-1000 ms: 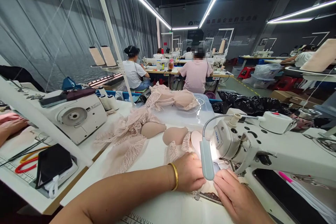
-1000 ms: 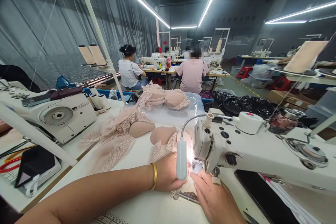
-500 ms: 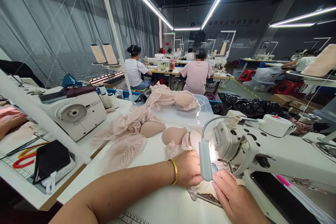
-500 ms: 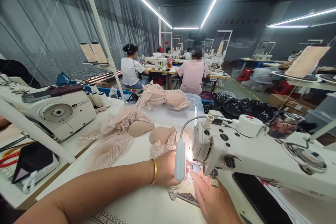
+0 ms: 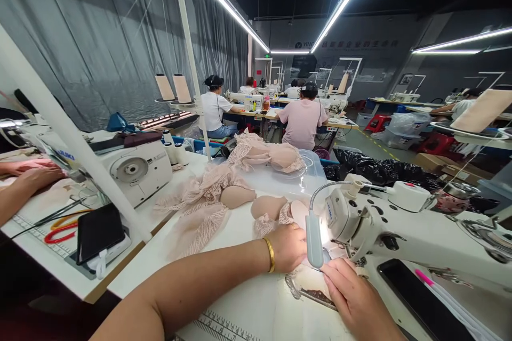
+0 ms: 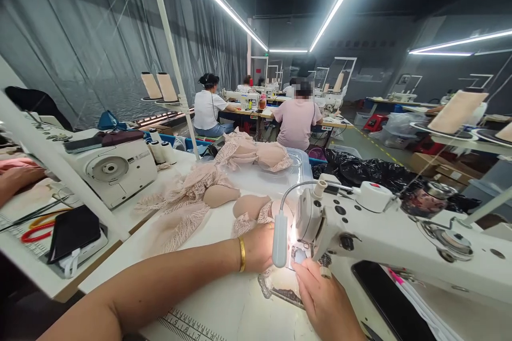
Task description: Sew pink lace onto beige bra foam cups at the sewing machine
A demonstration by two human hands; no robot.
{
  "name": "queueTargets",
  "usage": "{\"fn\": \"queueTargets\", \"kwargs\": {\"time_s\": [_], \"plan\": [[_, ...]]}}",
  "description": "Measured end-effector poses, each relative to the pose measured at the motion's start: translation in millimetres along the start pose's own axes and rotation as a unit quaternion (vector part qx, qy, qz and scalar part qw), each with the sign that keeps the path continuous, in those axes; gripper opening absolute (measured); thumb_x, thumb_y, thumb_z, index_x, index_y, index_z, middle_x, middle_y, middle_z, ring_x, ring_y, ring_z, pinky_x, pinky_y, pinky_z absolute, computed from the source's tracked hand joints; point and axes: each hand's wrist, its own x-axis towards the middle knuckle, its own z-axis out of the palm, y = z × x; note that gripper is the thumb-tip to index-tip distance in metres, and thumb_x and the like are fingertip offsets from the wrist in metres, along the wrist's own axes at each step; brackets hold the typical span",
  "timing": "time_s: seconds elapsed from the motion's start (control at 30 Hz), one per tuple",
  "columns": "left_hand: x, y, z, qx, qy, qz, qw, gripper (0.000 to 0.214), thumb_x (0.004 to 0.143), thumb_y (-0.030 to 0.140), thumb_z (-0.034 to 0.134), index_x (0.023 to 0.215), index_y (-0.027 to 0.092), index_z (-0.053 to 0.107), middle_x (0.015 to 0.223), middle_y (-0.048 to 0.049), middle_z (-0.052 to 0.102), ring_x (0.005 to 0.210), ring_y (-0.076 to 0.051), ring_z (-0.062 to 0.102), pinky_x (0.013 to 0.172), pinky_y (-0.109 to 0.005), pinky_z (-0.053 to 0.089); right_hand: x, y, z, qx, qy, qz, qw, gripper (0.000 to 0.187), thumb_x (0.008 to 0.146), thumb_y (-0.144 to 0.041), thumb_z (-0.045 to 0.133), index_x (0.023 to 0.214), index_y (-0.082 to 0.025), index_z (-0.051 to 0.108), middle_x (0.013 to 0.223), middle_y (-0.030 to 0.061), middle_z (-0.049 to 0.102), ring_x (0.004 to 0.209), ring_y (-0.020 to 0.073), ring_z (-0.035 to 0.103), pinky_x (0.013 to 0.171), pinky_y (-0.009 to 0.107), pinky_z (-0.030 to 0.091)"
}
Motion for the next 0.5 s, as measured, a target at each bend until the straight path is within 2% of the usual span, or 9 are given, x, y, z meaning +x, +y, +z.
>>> {"fn": "queueTargets", "kwargs": {"time_s": [0.1, 0.17, 0.2, 0.27, 0.33, 0.37, 0.4, 0.43, 0.5], "plan": [[-10, 4, -8.5, -0.012, -0.003, -0.015, 1.0, 0.012, 0.081, 0.007, 0.064, 0.091, 0.015, 0.061, 0.091, -0.0096, 0.067, 0.085, -0.022, 0.063, 0.086, -0.036, 0.052, 1, -18, 0, 0.043, 0.01, 0.036, 0.998, 0.027, 0.107, -0.039, 0.046, 0.104, -0.03, 0.071, 0.089, 0.0039, 0.071, 0.08, 0.0225, 0.07, 0.07, 0.033, 0.056], [-26, 12, -20.2, -0.03, 0.003, -0.014, 0.999, 0.017, 0.086, 0.006, 0.062, 0.101, 0.014, 0.061, 0.093, -0.0083, 0.069, 0.088, -0.02, 0.066, 0.089, -0.031, 0.052, 3, -38, 4, 0.121, 0.024, 0.115, 0.986, 0.026, 0.107, -0.048, 0.047, 0.11, -0.03, 0.066, 0.089, 0.0022, 0.073, 0.075, 0.0207, 0.07, 0.066, 0.031, 0.054], [-37, 19, -27.0, -0.055, 0.021, -0.009, 0.998, 0.019, 0.089, 0.007, 0.06, 0.107, 0.015, 0.062, 0.098, -0.0083, 0.071, 0.094, -0.019, 0.067, 0.093, -0.03, 0.051, 5, -50, 7, 0.195, 0.031, 0.173, 0.965, 0.029, 0.105, -0.055, 0.049, 0.116, -0.03, 0.062, 0.088, 0.0015, 0.073, 0.072, 0.0201, 0.068, 0.063, 0.03, 0.052], [-65, 42, -39.3, -0.152, 0.082, 0.001, 0.985, 0.023, 0.096, 0.015, 0.059, 0.118, 0.018, 0.063, 0.112, -0.0096, 0.073, 0.108, -0.019, 0.068, 0.102, -0.03, 0.048, 9, -74, 12, 0.363, 0.046, 0.269, 0.891, 0.047, 0.097, -0.068, 0.059, 0.124, -0.029, 0.054, 0.079, -0.0007, 0.072, 0.068, 0.0196, 0.065, 0.06, 0.029, 0.047], [-94, 72, -45.4, -0.306, 0.141, -0.03, 0.941, 0.026, 0.096, 0.032, 0.065, 0.119, 0.021, 0.068, 0.126, -0.0129, 0.071, 0.117, -0.025, 0.066, 0.108, -0.037, 0.046, 13, -95, 16, 0.465, 0.058, 0.307, 0.828, 0.059, 0.087, -0.07, 0.071, 0.124, -0.028, 0.052, 0.068, -0.0044, 0.068, 0.063, 0.0173, 0.059, 0.061, 0.028, 0.043], [-107, 88, -45.2, -0.395, 0.141, -0.078, 0.904, 0.03, 0.094, 0.043, 0.07, 0.114, 0.02, 0.072, 0.117, -0.0129, 0.074, 0.11, -0.026, 0.067, 0.104, -0.038, 0.048, 14, -104, 17, 0.489, 0.068, 0.315, 0.811, 0.062, 0.083, -0.068, 0.077, 0.123, -0.028, 0.053, 0.065, -0.0062, 0.066, 0.062, 0.0157, 0.056, 0.062, 0.027, 0.042], [-118, 103, -43.0, -0.512, 0.101, -0.135, 0.843, 0.038, 0.092, 0.053, 0.072, 0.111, 0.02, 0.074, 0.103, -0.0115, 0.075, 0.098, -0.024, 0.068, 0.098, -0.037, 0.05, 14, -112, 19, 0.504, 0.082, 0.324, 0.797, 0.063, 0.08, -0.067, 0.082, 0.122, -0.028, 0.054, 0.064, -0.0076, 0.064, 0.062, 0.0144, 0.055, 0.063, 0.026, 0.042], [-126, 117, -39.5, -0.633, 0.059, -0.196, 0.747, 0.051, 0.087, 0.065, 0.074, 0.11, 0.019, 0.075, 0.096, -0.0104, 0.074, 0.089, -0.023, 0.068, 0.091, -0.036, 0.052, 12, -119, 21, 0.514, 0.099, 0.332, 0.785, 0.064, 0.078, -0.066, 0.085, 0.121, -0.029, 0.056, 0.066, -0.0085, 0.063, 0.063, 0.0135, 0.055, 0.065, 0.025, 0.043], [-134, 136, -31.9, -0.775, 0.016, -0.297, 0.558, 0.071, 0.073, 0.079, 0.079, 0.108, 0.017, 0.077, 0.094, -0.0102, 0.073, 0.086, -0.022, 0.068, 0.092, -0.037, 0.053, 4, -134, 27, 0.528, 0.134, 0.343, 0.765, 0.065, 0.074, -0.066, 0.088, 0.121, -0.031, 0.059, 0.069, -0.0089, 0.062, 0.065, 0.013, 0.058, 0.068, 0.025, 0.047]]}}
